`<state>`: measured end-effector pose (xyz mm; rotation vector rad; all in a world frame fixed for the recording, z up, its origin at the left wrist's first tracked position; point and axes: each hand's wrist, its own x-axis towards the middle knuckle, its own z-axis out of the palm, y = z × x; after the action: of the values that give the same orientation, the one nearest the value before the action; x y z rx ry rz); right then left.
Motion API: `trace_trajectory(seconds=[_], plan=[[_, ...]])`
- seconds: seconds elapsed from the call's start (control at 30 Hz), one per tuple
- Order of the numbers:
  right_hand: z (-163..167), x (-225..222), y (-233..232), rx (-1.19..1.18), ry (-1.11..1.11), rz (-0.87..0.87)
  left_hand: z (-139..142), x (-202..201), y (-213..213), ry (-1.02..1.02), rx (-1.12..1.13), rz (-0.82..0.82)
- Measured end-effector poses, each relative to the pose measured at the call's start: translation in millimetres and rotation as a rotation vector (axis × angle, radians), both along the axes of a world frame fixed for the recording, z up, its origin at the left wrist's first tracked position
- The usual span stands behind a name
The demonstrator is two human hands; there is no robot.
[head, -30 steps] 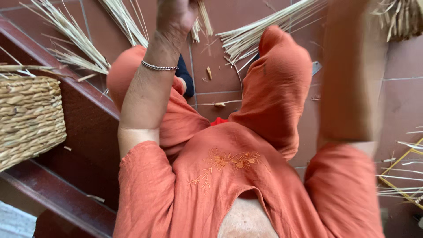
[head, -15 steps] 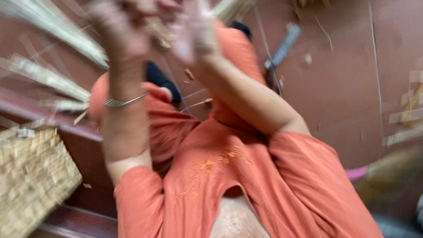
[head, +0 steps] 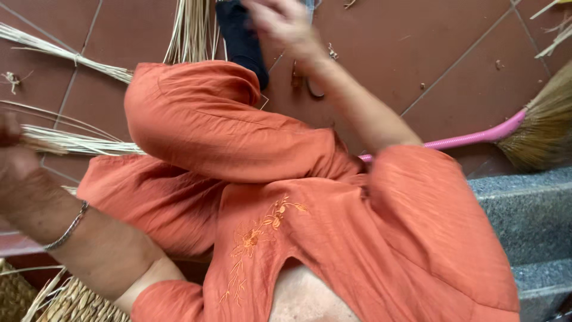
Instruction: The person sits on a tiled floor and processes dried plant fibers by hand. They repeatedly align, smooth, and separate bundles of fibers, occasionally using a knife to trim or split them. The person works with multiple bundles, organizing them into neat stacks.
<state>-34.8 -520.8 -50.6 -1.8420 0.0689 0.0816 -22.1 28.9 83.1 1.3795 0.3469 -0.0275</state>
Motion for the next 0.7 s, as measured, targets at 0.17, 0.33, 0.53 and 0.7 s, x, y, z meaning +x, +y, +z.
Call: trace_trajectory(seconds=[0.17, 0.33, 0.53, 0.7], plan=[[-97, -104, -72, -0.493, 0.239, -0.070, 70, 11, -104, 0.138, 0.143, -0.104], [-118, -128, -48, -0.774, 0.260, -0.098, 116, 29, -172, 0.135, 0.162, -0.170], [-107, -101, -47, -0.765, 0.403, 0.053, 108, 40, -168, 0.155, 0.064, -0.246], [-102, -104, -60, -0.492, 0.392, -0.150, 98, 40, -150, 0.198, 0.008, -0.250]])
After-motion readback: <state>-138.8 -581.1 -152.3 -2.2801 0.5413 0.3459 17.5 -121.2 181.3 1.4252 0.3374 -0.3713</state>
